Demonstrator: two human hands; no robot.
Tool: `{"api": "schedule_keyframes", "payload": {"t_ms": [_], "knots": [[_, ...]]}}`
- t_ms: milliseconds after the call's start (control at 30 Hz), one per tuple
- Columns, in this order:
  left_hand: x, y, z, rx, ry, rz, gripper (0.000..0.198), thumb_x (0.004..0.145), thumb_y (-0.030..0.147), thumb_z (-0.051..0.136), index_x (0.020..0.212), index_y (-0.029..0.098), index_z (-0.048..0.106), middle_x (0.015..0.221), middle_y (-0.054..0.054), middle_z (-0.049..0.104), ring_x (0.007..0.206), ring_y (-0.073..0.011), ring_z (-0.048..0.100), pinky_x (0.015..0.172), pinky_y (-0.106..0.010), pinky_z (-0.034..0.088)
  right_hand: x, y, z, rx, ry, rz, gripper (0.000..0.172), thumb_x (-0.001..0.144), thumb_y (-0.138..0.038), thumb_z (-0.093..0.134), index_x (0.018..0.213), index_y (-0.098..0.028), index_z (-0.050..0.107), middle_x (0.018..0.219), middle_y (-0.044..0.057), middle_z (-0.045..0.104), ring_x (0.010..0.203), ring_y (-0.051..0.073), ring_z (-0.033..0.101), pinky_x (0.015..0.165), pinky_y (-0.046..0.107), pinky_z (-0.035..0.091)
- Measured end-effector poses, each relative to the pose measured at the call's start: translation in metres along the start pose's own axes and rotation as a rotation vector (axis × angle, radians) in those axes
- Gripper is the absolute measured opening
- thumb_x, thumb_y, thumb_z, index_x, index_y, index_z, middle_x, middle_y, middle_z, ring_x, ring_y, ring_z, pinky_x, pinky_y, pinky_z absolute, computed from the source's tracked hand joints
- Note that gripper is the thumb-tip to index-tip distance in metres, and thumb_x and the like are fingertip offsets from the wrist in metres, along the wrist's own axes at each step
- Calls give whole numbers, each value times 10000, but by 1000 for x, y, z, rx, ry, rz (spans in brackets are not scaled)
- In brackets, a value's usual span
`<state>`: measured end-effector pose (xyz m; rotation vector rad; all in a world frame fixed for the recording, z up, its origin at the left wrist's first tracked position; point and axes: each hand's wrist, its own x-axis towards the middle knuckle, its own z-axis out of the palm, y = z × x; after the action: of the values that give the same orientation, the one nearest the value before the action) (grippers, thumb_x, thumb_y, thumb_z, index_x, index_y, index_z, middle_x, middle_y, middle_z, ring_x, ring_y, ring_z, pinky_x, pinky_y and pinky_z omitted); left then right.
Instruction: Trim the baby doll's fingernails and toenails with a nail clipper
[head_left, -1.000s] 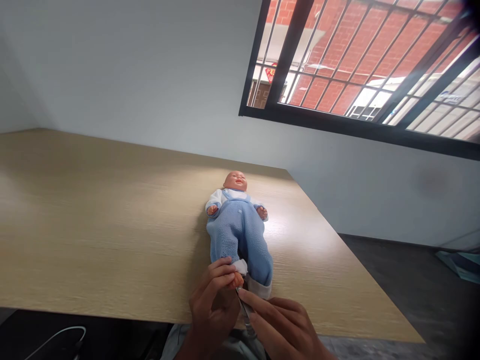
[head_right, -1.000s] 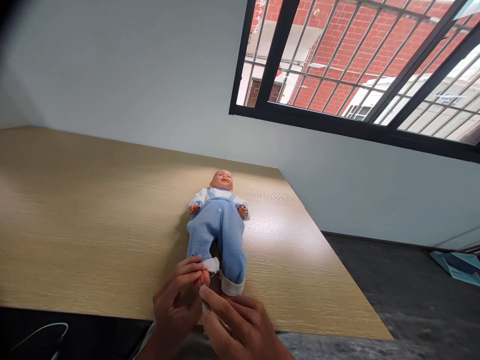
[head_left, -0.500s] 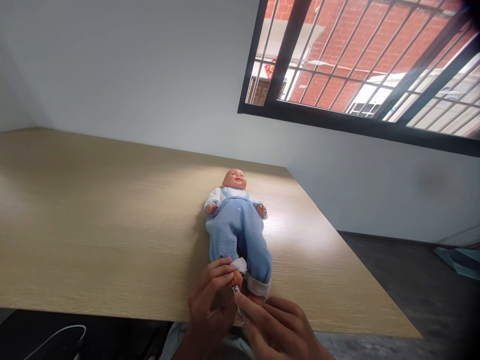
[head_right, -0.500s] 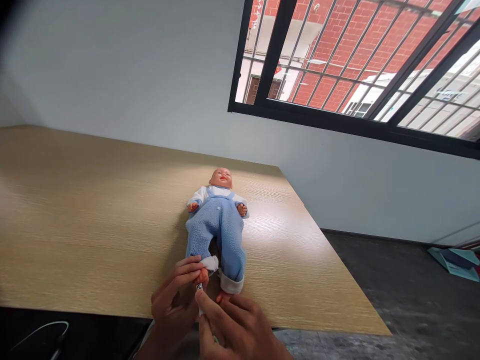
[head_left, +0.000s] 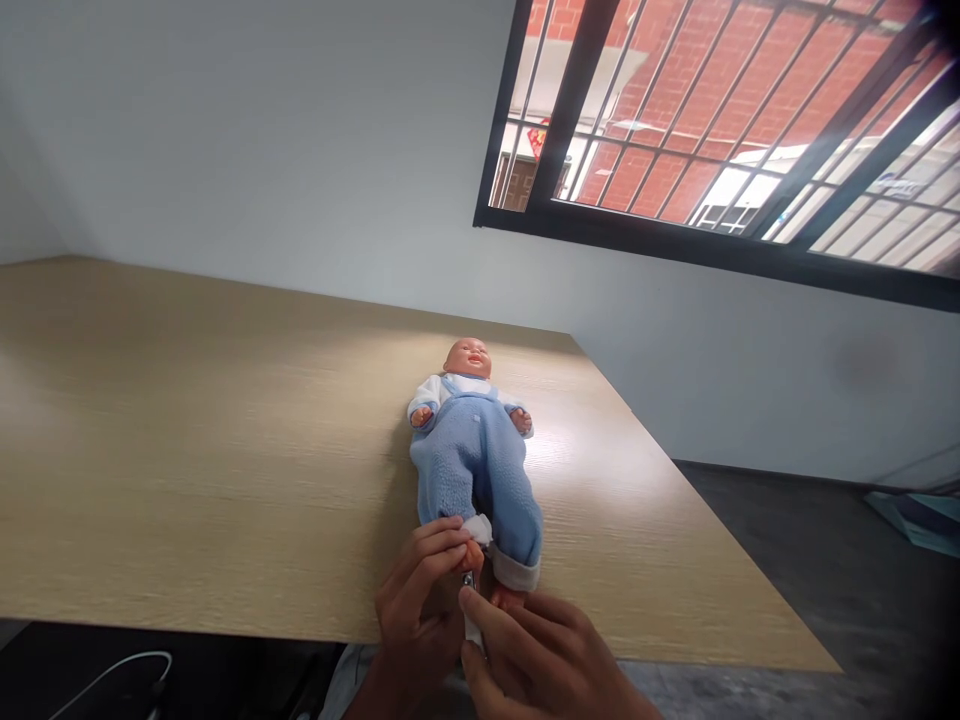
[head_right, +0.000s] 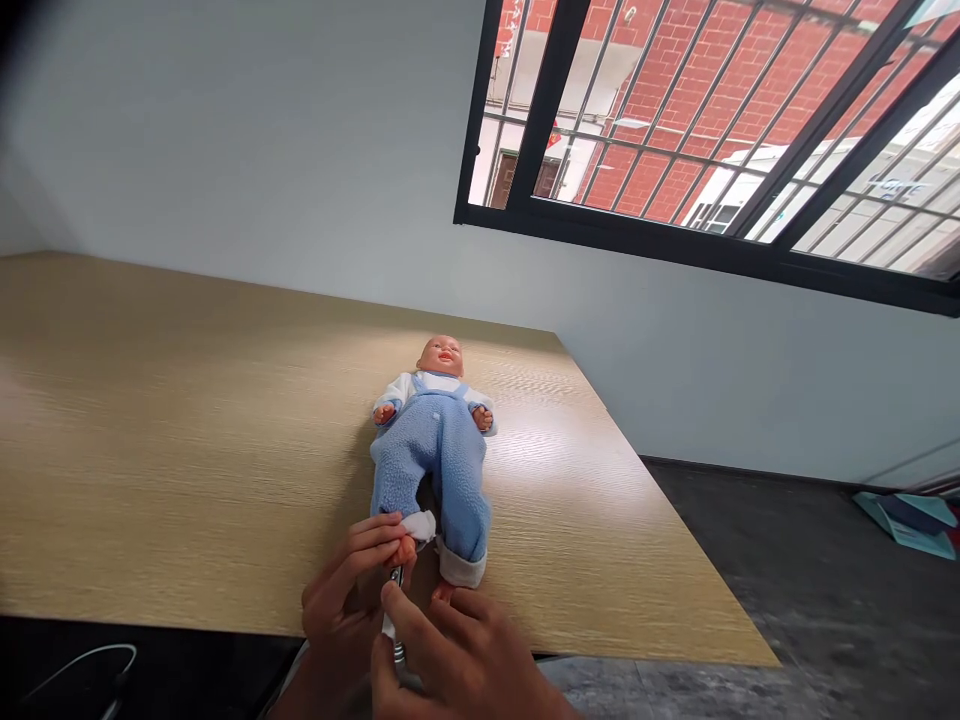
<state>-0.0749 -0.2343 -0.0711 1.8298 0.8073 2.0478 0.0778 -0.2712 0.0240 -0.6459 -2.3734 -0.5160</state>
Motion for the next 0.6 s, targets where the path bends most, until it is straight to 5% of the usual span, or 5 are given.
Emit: {"api": "schedule_keyframes", "payload": {"t_ms": [333,600], "knots": [[2,2,4,54,52,6,289,914,-12,707,1139,170,714,1142,-55,754,1135,-199,715,1005,-332,628,13,-5,-4,-33,-61,28,378,943,23,475,1009,-259,719,1120,64,806,683,131,744,641,269,563],[3,4,3,42,38,19,250,927,7,697,1114,172,715,1131,-55,761,1138,-198,723,993,-315,633,11,-10,4,-48,4,27,367,916,19,458,872,-228,725,1034,74,818,606,101,697,629,253,520]]}}
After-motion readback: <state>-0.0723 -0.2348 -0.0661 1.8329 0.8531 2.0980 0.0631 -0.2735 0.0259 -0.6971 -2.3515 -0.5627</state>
